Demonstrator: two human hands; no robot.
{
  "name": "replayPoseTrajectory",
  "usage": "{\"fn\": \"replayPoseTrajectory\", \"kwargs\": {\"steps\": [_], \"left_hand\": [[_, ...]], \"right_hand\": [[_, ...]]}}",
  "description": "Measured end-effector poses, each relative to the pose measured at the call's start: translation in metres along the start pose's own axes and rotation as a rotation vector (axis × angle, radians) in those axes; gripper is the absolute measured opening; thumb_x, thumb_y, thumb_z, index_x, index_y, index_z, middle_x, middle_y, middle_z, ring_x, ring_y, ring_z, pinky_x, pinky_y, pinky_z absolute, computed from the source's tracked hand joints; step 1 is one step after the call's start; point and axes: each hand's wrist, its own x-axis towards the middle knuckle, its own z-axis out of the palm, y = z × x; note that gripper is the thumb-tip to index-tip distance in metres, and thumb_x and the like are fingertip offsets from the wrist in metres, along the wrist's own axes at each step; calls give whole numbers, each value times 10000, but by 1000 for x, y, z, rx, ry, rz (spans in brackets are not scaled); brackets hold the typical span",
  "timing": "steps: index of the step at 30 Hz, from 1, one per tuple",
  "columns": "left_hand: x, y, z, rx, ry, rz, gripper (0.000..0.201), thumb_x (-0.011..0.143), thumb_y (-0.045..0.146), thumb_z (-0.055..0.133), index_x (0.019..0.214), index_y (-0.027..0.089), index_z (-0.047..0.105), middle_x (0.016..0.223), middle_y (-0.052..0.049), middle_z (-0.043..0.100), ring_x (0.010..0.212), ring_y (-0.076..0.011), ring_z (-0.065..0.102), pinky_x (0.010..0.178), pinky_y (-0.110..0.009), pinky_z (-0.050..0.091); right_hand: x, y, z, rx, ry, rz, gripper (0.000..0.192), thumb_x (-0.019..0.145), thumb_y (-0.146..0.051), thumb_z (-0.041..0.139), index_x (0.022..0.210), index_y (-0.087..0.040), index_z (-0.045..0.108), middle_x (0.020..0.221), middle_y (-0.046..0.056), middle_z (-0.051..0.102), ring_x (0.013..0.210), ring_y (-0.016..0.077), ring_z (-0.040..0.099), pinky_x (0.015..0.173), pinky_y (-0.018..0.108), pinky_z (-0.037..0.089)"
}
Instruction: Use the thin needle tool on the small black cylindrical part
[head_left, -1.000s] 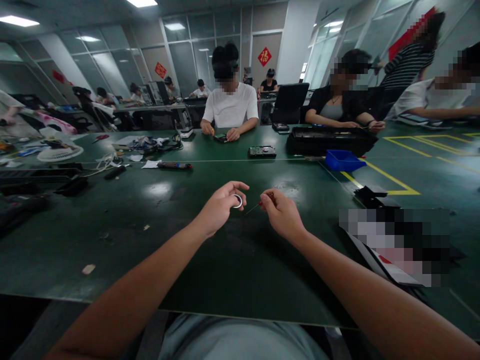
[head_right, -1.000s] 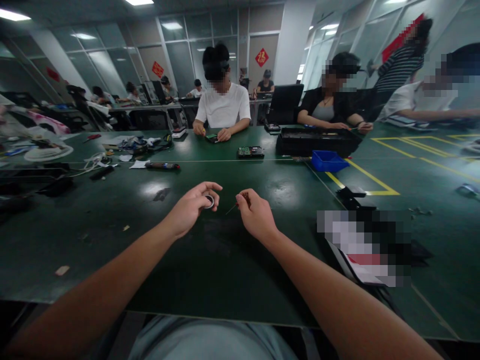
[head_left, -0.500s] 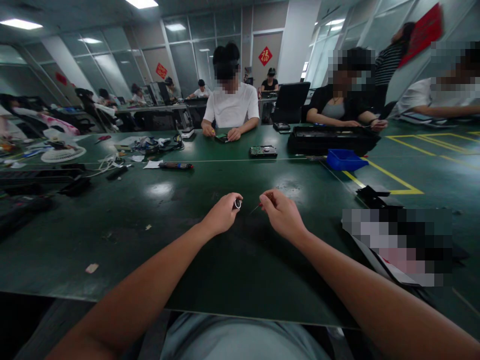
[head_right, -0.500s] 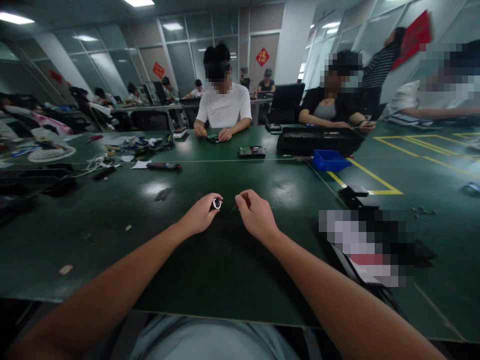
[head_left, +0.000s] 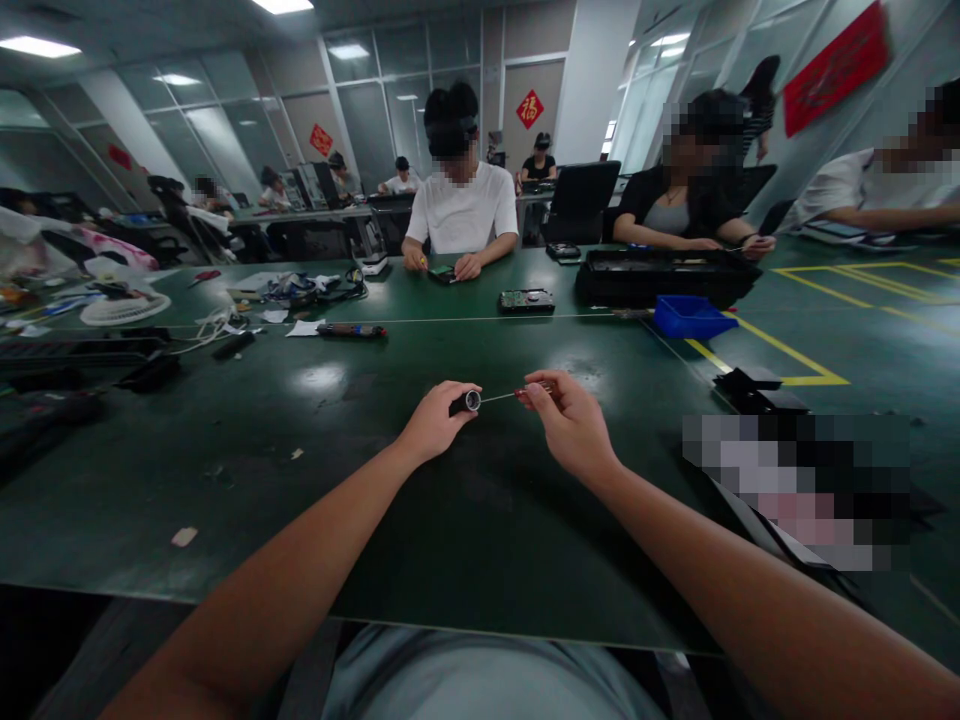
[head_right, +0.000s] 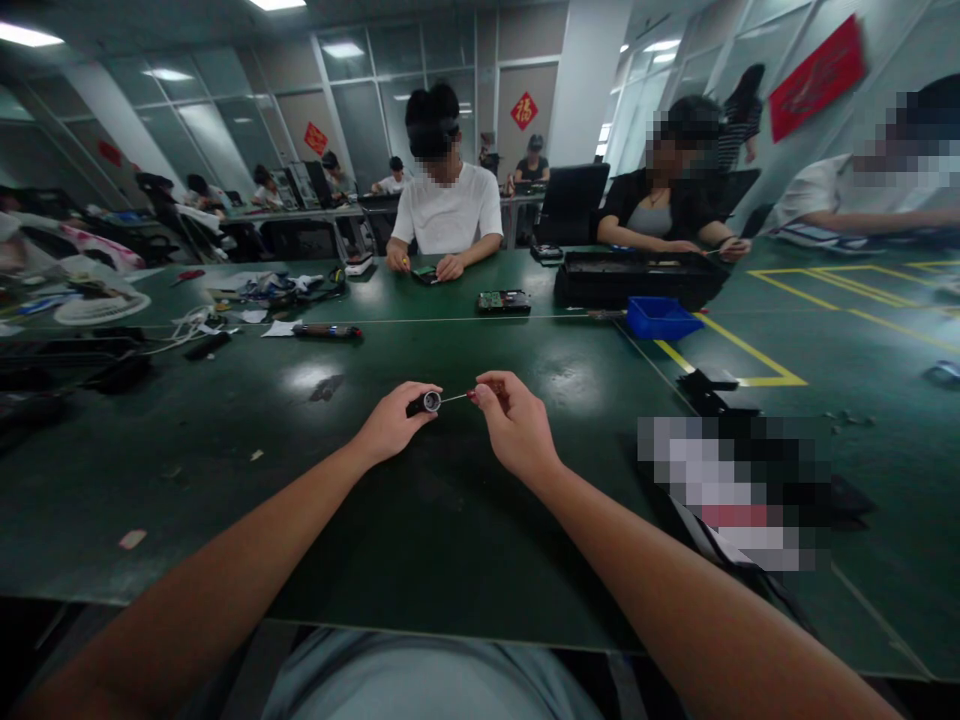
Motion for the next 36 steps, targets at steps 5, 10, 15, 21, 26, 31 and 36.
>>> {"fn": "replayPoseTrajectory", "kwargs": {"steps": [5, 10, 15, 21, 26, 31, 36], "left_hand": [[-1, 5, 1, -20, -23, 43, 367, 885, 179, 666, 1248, 221, 638, 1253, -70, 638, 1188, -237, 574, 1072, -423, 418], [-2, 5, 2, -22, -23, 64, 374, 882, 177, 679, 1251, 218, 640, 1253, -61, 646, 1183, -222, 581, 1070, -402, 423], [-3, 4, 3, -5, -23, 63, 388, 895, 201, 672, 1280, 234, 628, 1270, -56, 653, 1194, -230, 582, 1069, -415, 425], [-3, 4, 3, -8, 31, 22, 431, 873, 190, 698, 1296, 215, 618, 1296, -69, 650, 1219, -239, 580, 1087, -425, 421], [-3, 2, 3, -2, 27, 46, 399, 864, 199, 712, 1257, 221, 647, 1240, -64, 673, 1172, -235, 601, 1055, -421, 446], [-3, 2, 2, 7, 30, 61, 396, 868, 200, 709, 1258, 221, 648, 1228, -63, 676, 1164, -231, 603, 1050, -419, 446], [-3, 1, 2, 23, 32, 69, 388, 863, 203, 717, 1246, 227, 657, 1220, -64, 682, 1158, -238, 609, 1041, -423, 449]], "right_hand": [[0, 2, 1, -33, -13, 4, 244, 938, -393, 546, 1069, -200, 618, 949, 88, 745, 906, 228, 718, 843, 413, 552], [1, 5, 2, -65, 35, 3, 220, 940, -397, 541, 1039, -215, 614, 930, 77, 747, 869, 228, 712, 821, 416, 547], [2, 7, 1, -72, 57, 13, 215, 944, -408, 537, 1015, -220, 615, 927, 72, 744, 859, 223, 705, 797, 396, 533], [0, -7, -2, -258, 41, 38, 302, 903, -500, 597, 826, -212, 643, 701, 25, 692, 621, 172, 620, 591, 305, 436], [-2, -11, -2, -349, 46, 16, 385, 869, -525, 636, 643, -225, 552, 554, -19, 583, 500, 126, 489, 515, 277, 347], [-3, -9, -2, -329, 15, -38, 314, 875, -488, 641, 717, -222, 584, 614, -8, 624, 538, 135, 530, 531, 277, 369], [-2, -8, -3, -286, -23, -83, 212, 880, -422, 648, 848, -213, 642, 747, 30, 702, 659, 178, 636, 595, 303, 447]]}}
